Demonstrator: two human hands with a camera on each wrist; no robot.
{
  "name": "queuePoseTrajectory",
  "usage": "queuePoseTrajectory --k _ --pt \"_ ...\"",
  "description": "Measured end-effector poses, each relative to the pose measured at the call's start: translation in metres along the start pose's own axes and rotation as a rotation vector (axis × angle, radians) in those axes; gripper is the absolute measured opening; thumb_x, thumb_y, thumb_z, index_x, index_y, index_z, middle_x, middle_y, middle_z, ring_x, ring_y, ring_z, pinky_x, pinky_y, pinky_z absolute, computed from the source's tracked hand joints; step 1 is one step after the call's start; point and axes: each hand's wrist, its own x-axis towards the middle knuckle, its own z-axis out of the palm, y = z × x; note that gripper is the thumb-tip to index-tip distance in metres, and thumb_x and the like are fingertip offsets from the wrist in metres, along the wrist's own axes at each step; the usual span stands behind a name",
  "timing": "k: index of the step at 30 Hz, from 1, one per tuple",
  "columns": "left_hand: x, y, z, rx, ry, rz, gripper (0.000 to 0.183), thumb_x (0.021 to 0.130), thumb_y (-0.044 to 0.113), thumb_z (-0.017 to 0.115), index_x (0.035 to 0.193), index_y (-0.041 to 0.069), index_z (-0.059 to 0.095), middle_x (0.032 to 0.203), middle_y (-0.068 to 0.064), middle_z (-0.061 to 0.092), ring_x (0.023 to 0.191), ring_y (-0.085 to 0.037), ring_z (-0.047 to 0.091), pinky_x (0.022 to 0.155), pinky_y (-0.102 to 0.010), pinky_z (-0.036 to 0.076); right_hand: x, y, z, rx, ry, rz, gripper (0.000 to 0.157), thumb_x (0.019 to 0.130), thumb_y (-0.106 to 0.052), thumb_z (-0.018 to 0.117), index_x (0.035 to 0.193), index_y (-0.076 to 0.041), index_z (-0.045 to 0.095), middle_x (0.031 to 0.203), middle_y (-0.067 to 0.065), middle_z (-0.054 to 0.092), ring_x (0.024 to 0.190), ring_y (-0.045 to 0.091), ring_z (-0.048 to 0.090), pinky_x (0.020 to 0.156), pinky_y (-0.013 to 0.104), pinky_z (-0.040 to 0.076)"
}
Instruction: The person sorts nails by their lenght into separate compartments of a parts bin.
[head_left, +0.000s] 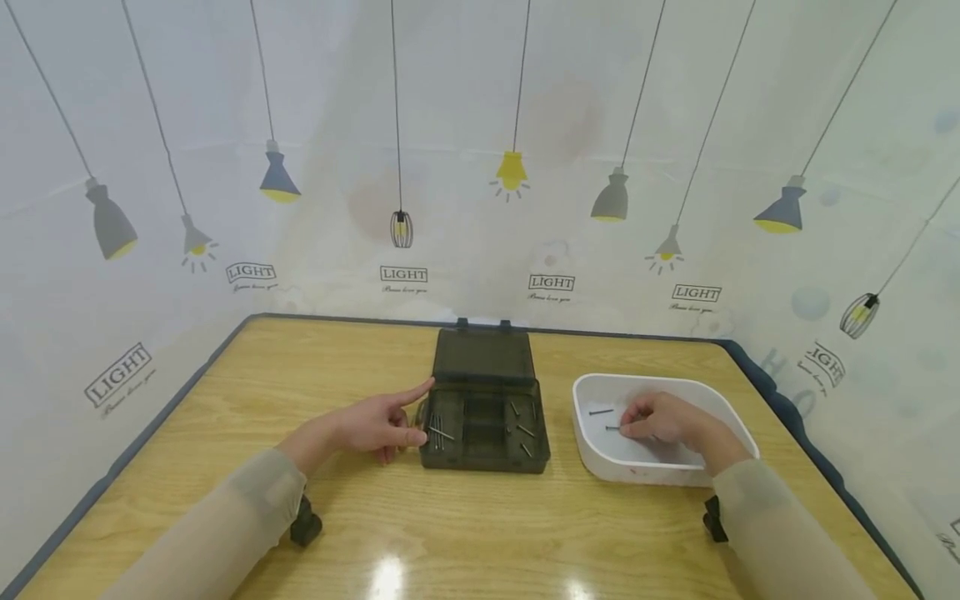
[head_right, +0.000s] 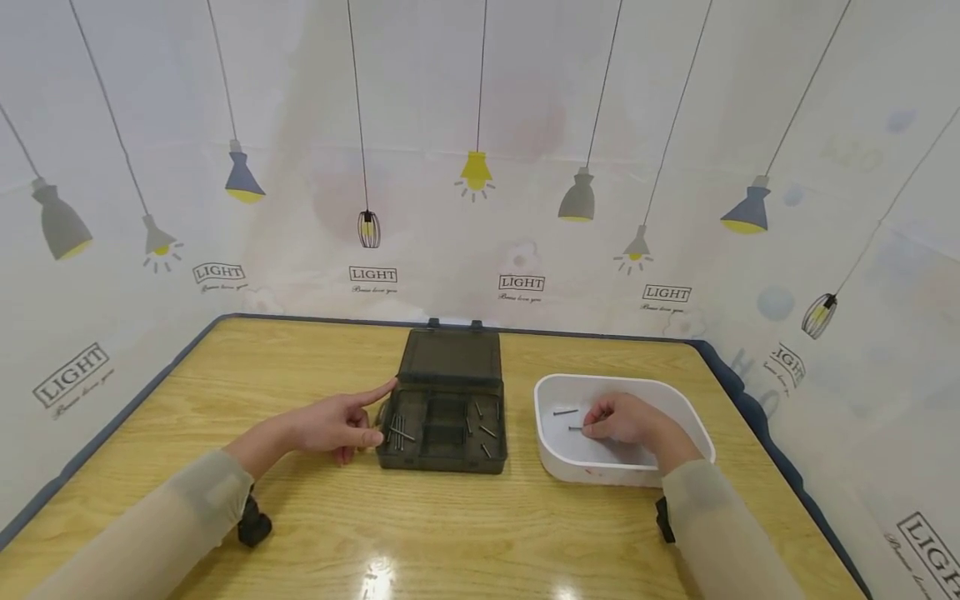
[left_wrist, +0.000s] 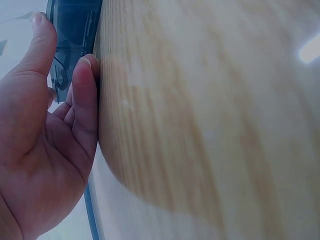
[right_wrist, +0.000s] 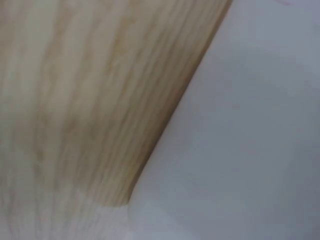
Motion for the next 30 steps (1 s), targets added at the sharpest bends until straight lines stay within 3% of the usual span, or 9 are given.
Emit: queuePoseTrajectory --k 4,12,17,24,30 --pt "0.001 0.001 0.001 -0.009 -0.007 0.007 0.1 0.106 0.039 0.075 0.179 0.029 0.008 0.082 -0.008 0.065 0.064 -0.021 0.067 0.067 -0.04 0.064 -0.007 0.004 0.0 -0.006 0.015 -0.016 0.017 0.102 -0.027 0.08 0.109 -0.012 0.076 0.104 0.004 0.068 0.101 0.024 0.057 0.084 0.036 0.043" --pt "0.0 0.004 0.001 -0.008 -0.01 0.004 0.1 0.107 0.038 0.075 0.179 0.028 0.007 0.083 -0.009 0.064 0.065 -0.022 0.067 0.069 -0.041 0.064 -0.021 -0.004 -0.008 0.044 0.043 -0.126 0.022 0.105 -0.03 0.076 0.114 -0.01 0.074 0.105 0.004 0.068 0.098 0.023 0.059 0.081 0.035 0.052" --pt "0.001 0.002 0.0 -0.009 -0.008 -0.001 0.1 0.106 0.04 0.075 0.179 0.031 0.008 0.084 -0.009 0.065 0.066 -0.021 0.067 0.069 -0.041 0.064 -0.026 -0.016 -0.007 0.085 0.096 -0.152 0.025 0.107 -0.032 0.074 0.118 -0.01 0.072 0.112 0.005 0.07 0.103 0.024 0.058 0.083 0.034 0.051" --pt "0.0 0.001 0.0 -0.009 -0.004 -0.005 0.1 0.106 0.04 0.075 0.179 0.031 0.007 0.084 -0.009 0.066 0.066 -0.021 0.067 0.068 -0.04 0.064 -0.033 -0.04 0.002 0.165 0.181 -0.198 0.038 0.112 -0.038 0.067 0.139 -0.012 0.073 0.134 0.015 0.072 0.11 0.028 0.061 0.087 0.039 0.054" --pt "-0.001 0.0 -0.001 -0.011 -0.002 -0.006 0.099 0.107 0.039 0.074 0.179 0.03 0.007 0.083 -0.008 0.065 0.066 -0.021 0.067 0.069 -0.04 0.064 -0.034 -0.065 0.011 0.262 0.217 -0.26 0.036 0.112 -0.034 0.067 0.138 -0.009 0.07 0.121 0.017 0.071 0.105 0.031 0.064 0.083 0.038 0.058"
